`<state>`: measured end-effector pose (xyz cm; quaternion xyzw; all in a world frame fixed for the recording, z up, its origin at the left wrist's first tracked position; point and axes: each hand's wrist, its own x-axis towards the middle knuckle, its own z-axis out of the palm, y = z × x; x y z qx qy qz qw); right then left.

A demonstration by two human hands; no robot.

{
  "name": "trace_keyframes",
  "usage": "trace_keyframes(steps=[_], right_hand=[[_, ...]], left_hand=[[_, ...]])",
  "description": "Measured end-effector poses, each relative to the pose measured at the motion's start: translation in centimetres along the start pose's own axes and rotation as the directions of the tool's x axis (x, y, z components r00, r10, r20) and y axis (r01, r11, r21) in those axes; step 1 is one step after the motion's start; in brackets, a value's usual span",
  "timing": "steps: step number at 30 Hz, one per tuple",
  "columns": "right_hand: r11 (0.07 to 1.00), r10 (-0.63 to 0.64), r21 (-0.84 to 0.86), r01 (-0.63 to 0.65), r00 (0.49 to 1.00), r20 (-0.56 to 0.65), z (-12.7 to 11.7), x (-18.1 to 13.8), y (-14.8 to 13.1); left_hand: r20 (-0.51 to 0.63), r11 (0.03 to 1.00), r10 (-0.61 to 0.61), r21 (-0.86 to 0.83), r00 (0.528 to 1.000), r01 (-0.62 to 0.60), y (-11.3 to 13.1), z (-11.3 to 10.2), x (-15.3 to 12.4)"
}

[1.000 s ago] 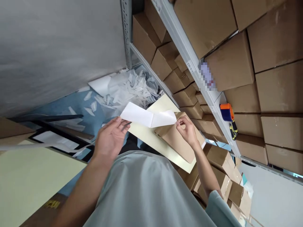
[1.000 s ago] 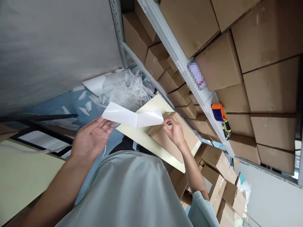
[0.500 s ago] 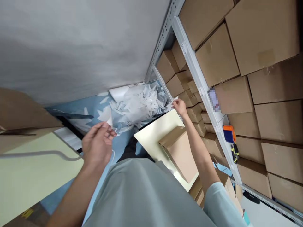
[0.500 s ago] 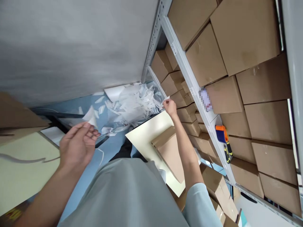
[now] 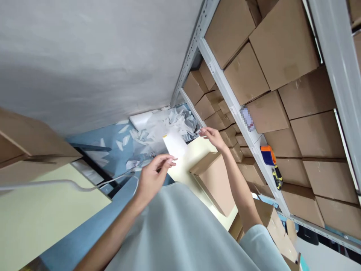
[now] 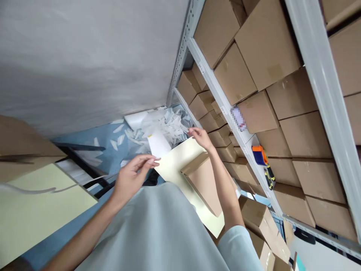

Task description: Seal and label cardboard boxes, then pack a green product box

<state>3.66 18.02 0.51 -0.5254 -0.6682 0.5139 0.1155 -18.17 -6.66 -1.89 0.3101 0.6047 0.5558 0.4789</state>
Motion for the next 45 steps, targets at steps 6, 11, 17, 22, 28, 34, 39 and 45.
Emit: trace_keyframes(steps=[6,11,17,22,28,34,39,45], right_hand=[[0.977,0.075,0.206,-0.048,0.989,-0.125,-0.6,-13.0,0.2],[0.954,0.200,0.279,-0.105,0.919,-0.339,-2.0,-22.0,2.4],[0.886,0.341,0.449,-0.112,0.814,-0.470,-1.6,-30.0,6.8],[0.842,0.433,0.534,-0.080,0.690,-0.580,-0.2,-34.3,10.3],[0.888,0.451,0.432,-0.157,0.482,-0.751,1.0,-37.8,13.2],[0.894,0.292,0.155,-0.421,0.284,-0.913,0.2,-41.5,16.0],[0.803,0.025,-0.112,-0.585,0.221,-0.975,-0.8,-43.3,17.4],[0.765,-0.242,-0.512,-0.390,0.563,-0.790,0.4,-41.4,15.5]], left_hand=[[0.387,0.909,0.251,0.222,0.887,-0.354,1.6,3.7,-0.7],[0.622,0.818,0.364,0.143,0.693,-0.558,2.9,8.1,-1.6],[0.805,0.751,0.368,0.037,0.465,-0.659,2.9,13.1,-3.8],[0.890,0.737,0.313,-0.008,0.331,-0.676,2.4,16.8,-6.0],[0.940,0.789,-0.031,0.232,0.341,-0.568,-0.5,20.8,-7.2],[0.840,0.854,-0.296,0.446,0.455,-0.269,-3.8,23.1,-7.9],[0.791,0.931,-0.284,0.362,0.542,-0.041,-5.0,23.8,-8.9],[0.695,0.969,-0.215,0.239,0.686,0.062,-5.8,25.6,-9.8]])
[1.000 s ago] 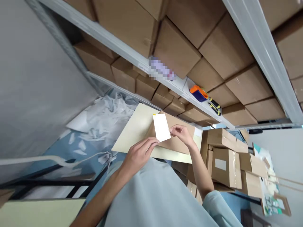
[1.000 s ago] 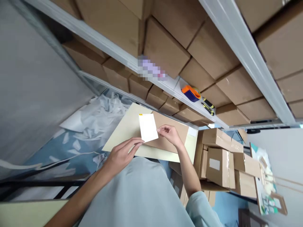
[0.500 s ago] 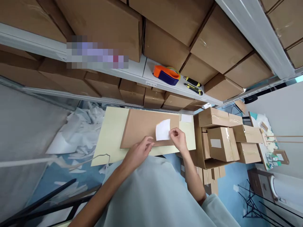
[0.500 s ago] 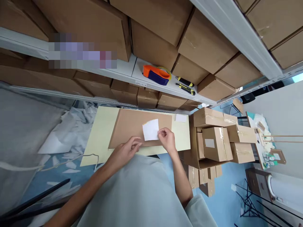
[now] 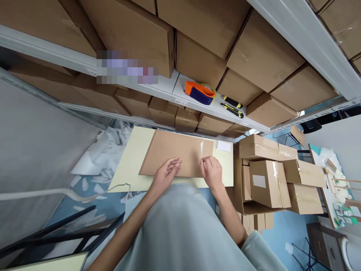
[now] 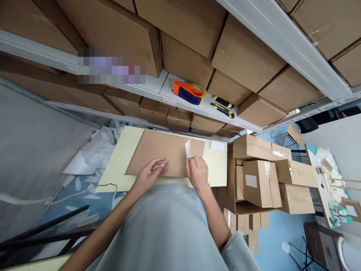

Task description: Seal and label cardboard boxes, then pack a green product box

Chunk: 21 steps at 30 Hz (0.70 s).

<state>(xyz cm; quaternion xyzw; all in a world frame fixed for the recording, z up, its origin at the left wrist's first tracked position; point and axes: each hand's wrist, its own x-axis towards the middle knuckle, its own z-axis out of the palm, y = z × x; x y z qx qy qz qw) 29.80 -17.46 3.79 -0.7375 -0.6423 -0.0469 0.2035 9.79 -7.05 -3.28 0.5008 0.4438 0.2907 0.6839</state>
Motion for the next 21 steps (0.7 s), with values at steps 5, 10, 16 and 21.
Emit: trace_keyframes(steps=[5,10,16,21], right_hand=[[0.977,-0.207,0.076,0.201,0.975,0.083,0.6,-0.9,-2.7],[0.959,-0.260,0.151,0.240,0.957,0.128,0.7,-1.7,-3.3],[0.964,-0.050,0.266,0.002,0.983,0.175,1.4,-1.7,-3.2],[0.756,0.325,0.493,-0.430,0.901,0.288,4.3,-0.9,-2.7]], left_hand=[[-0.121,0.998,0.055,0.024,0.991,-0.053,0.7,-0.5,0.1],[-0.171,0.993,0.094,0.080,0.981,-0.081,1.0,-1.4,-1.2],[-0.212,0.994,0.064,0.097,0.975,-0.044,0.8,-1.3,-2.0],[-0.134,0.924,0.159,0.370,0.978,-0.099,1.0,-2.7,-0.5]])
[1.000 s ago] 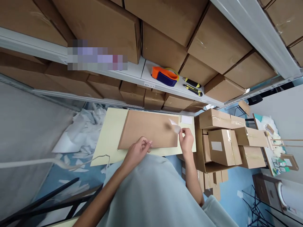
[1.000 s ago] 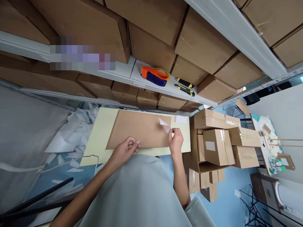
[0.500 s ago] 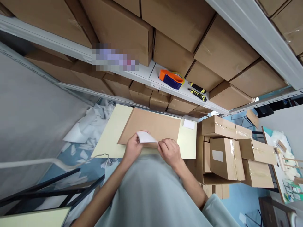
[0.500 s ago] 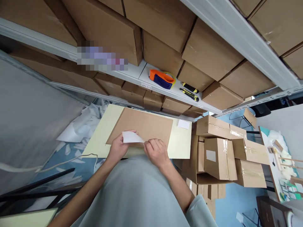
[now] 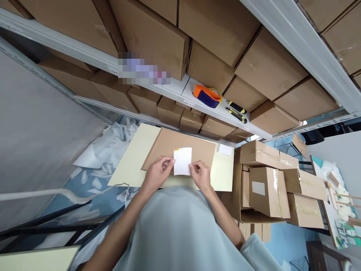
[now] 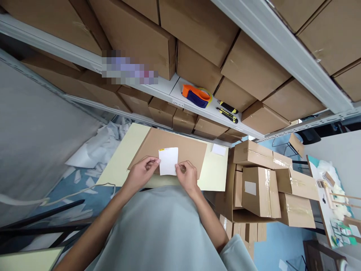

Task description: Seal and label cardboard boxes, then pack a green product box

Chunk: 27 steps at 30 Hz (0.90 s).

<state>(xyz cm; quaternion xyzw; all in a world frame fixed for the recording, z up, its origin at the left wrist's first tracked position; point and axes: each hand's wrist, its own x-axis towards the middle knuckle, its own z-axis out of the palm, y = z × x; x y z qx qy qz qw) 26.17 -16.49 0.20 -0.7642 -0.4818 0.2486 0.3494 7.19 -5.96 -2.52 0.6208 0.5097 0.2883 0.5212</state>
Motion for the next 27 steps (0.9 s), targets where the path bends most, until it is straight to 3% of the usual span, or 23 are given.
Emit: trace_keyframes(steps=[3,7,15,27], right_hand=[[0.972,0.204,0.121,-0.201,0.979,-0.007,1.6,1.4,1.2],[0.938,0.333,0.123,-0.323,0.940,-0.068,3.3,3.0,2.2],[0.913,0.408,0.064,-0.403,0.902,-0.142,4.7,4.4,2.3],[0.862,0.476,-0.108,-0.496,0.864,-0.165,5.7,5.6,2.2]], left_hand=[[0.066,0.988,0.042,0.143,0.997,-0.051,-0.4,-0.1,2.0],[0.138,0.964,0.024,0.260,0.990,-0.059,-0.6,0.7,4.9],[0.235,0.920,-0.025,0.385,0.972,-0.070,-1.3,2.0,8.7],[0.242,0.808,-0.131,0.588,0.961,-0.037,-1.6,3.1,9.3]])
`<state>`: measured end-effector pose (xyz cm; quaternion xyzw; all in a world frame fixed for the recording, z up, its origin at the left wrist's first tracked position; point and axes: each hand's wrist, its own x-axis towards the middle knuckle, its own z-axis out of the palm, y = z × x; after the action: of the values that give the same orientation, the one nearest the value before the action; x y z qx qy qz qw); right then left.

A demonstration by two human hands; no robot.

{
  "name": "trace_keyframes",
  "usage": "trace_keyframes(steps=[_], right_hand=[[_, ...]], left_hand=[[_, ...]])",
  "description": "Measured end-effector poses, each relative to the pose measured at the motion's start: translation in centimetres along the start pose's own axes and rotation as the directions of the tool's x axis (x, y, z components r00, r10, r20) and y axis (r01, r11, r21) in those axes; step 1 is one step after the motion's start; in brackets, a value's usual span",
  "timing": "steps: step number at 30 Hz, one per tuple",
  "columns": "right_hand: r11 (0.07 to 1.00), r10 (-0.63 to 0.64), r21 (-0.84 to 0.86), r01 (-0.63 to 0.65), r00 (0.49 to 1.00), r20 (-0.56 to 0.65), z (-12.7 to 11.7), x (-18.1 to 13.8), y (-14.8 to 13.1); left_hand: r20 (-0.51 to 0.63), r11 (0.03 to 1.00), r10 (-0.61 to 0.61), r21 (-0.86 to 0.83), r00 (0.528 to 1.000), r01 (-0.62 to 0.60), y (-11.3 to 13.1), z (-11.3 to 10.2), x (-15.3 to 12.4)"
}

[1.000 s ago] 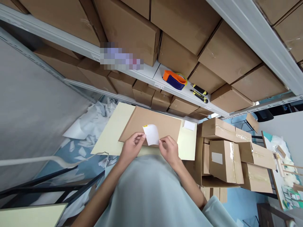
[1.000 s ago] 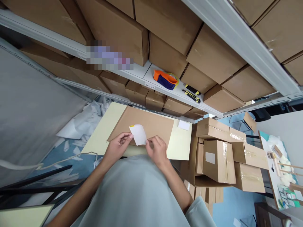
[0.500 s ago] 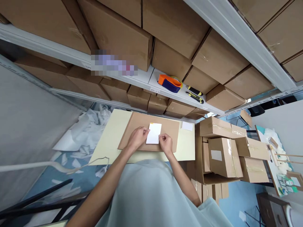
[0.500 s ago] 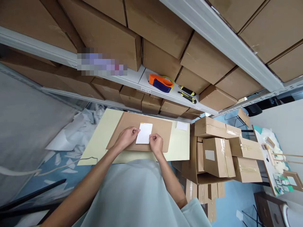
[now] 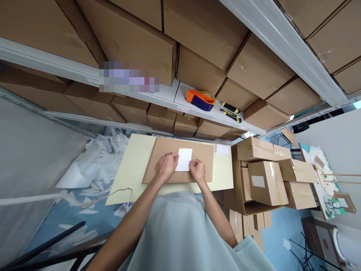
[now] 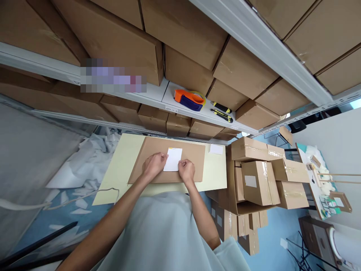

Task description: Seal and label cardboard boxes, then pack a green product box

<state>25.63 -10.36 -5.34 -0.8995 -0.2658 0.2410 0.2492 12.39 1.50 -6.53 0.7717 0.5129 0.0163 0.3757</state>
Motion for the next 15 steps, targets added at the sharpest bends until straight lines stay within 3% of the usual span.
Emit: trace_keyframes(steps=[8,15], right_hand=[[0.978,0.031,-0.207,-0.018,0.998,0.057,-0.4,0.2,-1.2],[0.962,0.027,-0.273,0.002,0.995,0.101,-0.8,0.2,-1.6]], left_hand=[[0.026,0.997,-0.036,0.063,0.999,0.034,0.5,0.4,0.7],[0.008,0.994,-0.044,0.100,0.999,0.043,0.9,0.4,0.5]])
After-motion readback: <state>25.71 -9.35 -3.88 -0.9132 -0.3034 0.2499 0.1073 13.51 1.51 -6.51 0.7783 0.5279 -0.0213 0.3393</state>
